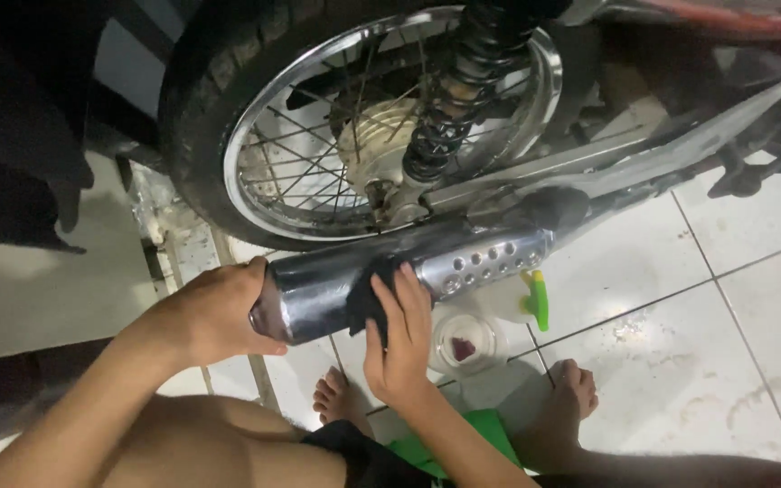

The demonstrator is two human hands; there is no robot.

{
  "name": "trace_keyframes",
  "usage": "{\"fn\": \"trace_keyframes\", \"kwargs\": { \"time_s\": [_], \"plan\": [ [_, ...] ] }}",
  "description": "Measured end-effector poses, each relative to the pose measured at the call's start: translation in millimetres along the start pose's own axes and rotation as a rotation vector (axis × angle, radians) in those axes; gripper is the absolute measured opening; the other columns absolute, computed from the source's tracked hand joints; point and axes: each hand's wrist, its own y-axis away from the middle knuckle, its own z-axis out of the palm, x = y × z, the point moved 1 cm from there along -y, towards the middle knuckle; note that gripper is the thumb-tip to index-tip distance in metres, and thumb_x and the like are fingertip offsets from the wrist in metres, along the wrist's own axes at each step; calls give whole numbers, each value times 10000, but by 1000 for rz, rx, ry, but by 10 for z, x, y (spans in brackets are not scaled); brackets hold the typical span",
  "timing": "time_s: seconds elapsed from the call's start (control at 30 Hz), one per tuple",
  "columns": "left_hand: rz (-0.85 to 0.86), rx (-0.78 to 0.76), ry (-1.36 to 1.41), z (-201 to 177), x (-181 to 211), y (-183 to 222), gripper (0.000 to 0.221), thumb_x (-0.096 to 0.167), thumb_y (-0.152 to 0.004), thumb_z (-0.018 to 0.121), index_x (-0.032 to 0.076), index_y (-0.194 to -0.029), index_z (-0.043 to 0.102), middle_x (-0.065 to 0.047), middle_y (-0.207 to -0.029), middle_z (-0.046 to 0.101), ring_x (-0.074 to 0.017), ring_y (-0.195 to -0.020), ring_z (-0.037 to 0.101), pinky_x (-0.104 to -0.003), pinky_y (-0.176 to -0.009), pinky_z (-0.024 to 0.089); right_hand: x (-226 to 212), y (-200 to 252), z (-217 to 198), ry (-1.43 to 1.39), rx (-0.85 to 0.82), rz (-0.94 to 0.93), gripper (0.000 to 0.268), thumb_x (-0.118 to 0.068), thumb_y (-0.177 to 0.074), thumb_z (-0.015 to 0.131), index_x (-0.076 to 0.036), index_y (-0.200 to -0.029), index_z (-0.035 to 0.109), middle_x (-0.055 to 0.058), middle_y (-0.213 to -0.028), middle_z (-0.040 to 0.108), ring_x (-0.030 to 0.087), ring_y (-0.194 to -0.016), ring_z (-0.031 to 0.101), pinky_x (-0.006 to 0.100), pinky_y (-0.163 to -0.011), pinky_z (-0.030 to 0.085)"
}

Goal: The person scrubs the chrome motorcycle exhaust pipe with a small red abrasive pad, then wipes the surface with a black cloth. The person holds the exhaust with one hand while cleaning with the other, working on the perforated section and the main body of the pipe.

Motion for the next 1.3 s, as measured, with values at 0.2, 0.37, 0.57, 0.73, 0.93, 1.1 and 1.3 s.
{"fn": "trace_keyframes", "kwargs": {
  "time_s": [0.2,0.37,0.57,0.73,0.93,1.1,1.3],
  "plan": [
    [14,17,-7,45,-34,2,297,319,-749,901,221,-904,666,54,-937,716,-112,-907,676,-259,-796,511,25,172,59,115,-130,-88,440,-161,-1045,481,-46,-1467,528,222,-1532,454,450,-1485,419,625,-1234,304],
    [-14,-7,-18,-10,31,71,228,315,-791,901,220,-894,721,37,-984,682,-112,-948,673,-268,-826,532,78,163,30,140,-66,-27,485,-115,-1035,505,-20,-1508,448,243,-1567,419,434,-1496,398,599,-1243,333],
    [-16,28,-22,63,-36,5,296,337,-745,921,223,-901,697,45,-981,725,-123,-949,684,-261,-813,521,-342,38,219,116,-142,-104,409,-213,-1080,471,-91,-1467,525,171,-1524,495,365,-1480,443,570,-1233,311],
    [-42,8,-11,38,-13,2,271,318,-773,913,225,-921,707,36,-1026,710,-125,-961,699,-262,-843,530,201,399,160,120,-222,-321,476,-298,-1116,317,-70,-1454,562,223,-1400,588,429,-1375,549,550,-1113,430],
    [167,60,-137,91,-66,-1,718,397,-775,851,-48,-1250,547,-245,-1159,717,-397,-1118,741,-467,-817,663,270,570,177,90,89,-154,437,-121,-992,506,-23,-1394,644,279,-1511,478,469,-1430,423,556,-1194,303],
    [-11,31,0,46,-8,22,255,290,-743,922,219,-899,734,46,-955,734,-113,-913,689,-241,-805,513,-10,476,195,-20,-303,-197,540,-154,-1055,628,-128,-1561,442,148,-1647,345,366,-1575,273,638,-1297,186],
    [-33,18,-27,36,24,34,235,311,-771,912,213,-884,731,24,-952,696,-129,-907,680,-262,-808,509,443,833,68,24,-63,63,599,-337,-1138,331,-85,-1653,156,240,-1719,50,391,-1625,27,544,-1341,75]
  ]
}}
